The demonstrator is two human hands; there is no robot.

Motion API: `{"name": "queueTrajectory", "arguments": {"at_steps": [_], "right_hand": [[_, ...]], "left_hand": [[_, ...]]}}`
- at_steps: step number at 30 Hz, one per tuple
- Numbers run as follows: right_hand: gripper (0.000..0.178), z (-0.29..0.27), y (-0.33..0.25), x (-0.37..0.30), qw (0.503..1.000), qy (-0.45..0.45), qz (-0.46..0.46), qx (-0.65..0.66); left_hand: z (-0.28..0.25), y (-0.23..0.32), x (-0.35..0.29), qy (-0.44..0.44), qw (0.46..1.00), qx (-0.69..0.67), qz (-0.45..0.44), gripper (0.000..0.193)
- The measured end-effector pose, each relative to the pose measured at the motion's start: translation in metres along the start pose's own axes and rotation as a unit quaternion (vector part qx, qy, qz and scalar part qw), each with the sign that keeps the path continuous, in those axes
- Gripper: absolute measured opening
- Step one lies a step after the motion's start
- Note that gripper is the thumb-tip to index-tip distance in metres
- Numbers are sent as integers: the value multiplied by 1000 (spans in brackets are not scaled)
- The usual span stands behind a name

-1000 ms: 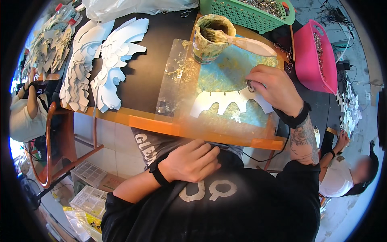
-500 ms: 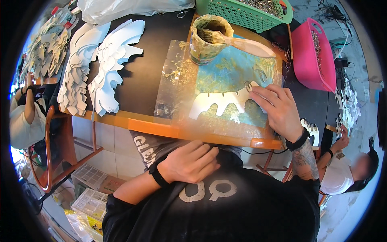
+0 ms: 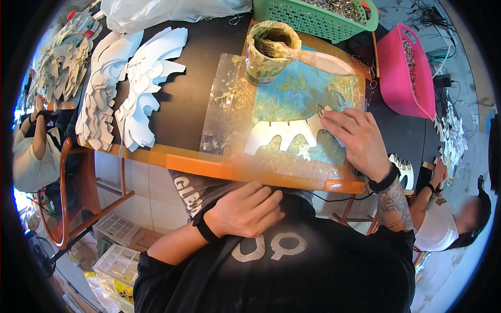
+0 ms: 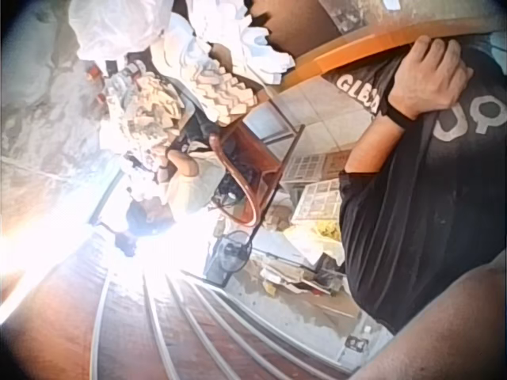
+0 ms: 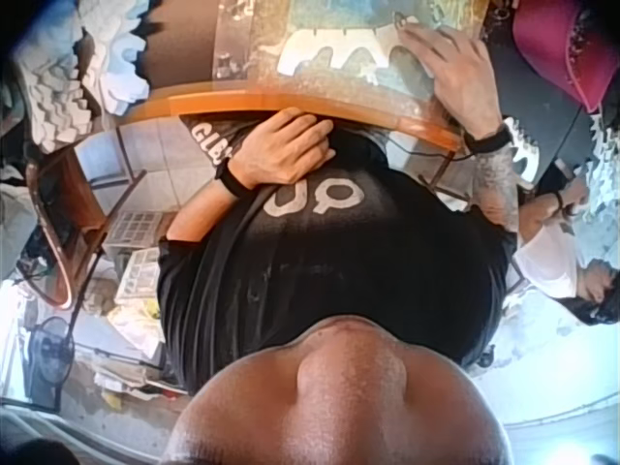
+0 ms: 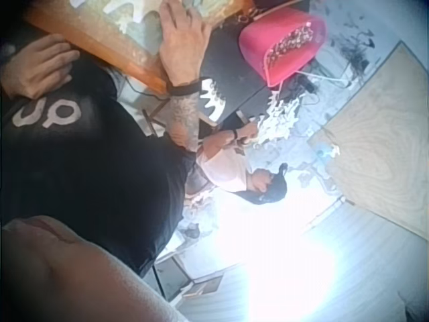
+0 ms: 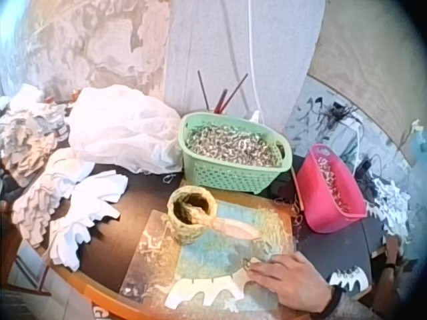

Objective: The person applies a substance to white, irregularly shaped pieces using a brush and then attaches small metal rings to them. The person handles the pieces one at a time, dipping the brush into a container and placing the finished items on the table.

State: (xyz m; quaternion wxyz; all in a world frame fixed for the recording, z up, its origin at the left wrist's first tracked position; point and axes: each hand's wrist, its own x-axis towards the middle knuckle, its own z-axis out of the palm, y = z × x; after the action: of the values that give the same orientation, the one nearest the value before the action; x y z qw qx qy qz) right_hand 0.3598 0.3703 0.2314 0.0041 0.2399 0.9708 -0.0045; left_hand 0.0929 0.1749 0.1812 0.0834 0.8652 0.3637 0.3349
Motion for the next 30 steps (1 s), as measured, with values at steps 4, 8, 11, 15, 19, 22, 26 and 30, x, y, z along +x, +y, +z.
{"name": "queueTrajectory", "arguments": {"at_steps": [4,8,11,15,19,22,26,30], "right_hand": [[48,-3,0,2,993,34,46,99],[29,-12,21,9,967,113,147,174],[21,-3,43,19,961,108,189,169],[16,11,46,29,950,96,221,199],[14,13,47,28,951,82,229,192],[14,5,41,32,940,68,264,206],[13,4,36,32,954,54,244,163],[12,6,36,29,962,40,239,127]], "left_hand": [[2,0,-1,8,1000,1,2,18],[2,1,-2,15,1000,4,-2,18],[2,2,-1,14,1000,2,8,18],[-1,3,-3,16,1000,13,3,18],[-2,4,-7,23,1000,18,-8,18],[-1,4,-10,26,999,20,-6,18],[-4,4,-13,29,999,19,-2,18],[-6,5,-16,35,999,18,-2,19]]}}
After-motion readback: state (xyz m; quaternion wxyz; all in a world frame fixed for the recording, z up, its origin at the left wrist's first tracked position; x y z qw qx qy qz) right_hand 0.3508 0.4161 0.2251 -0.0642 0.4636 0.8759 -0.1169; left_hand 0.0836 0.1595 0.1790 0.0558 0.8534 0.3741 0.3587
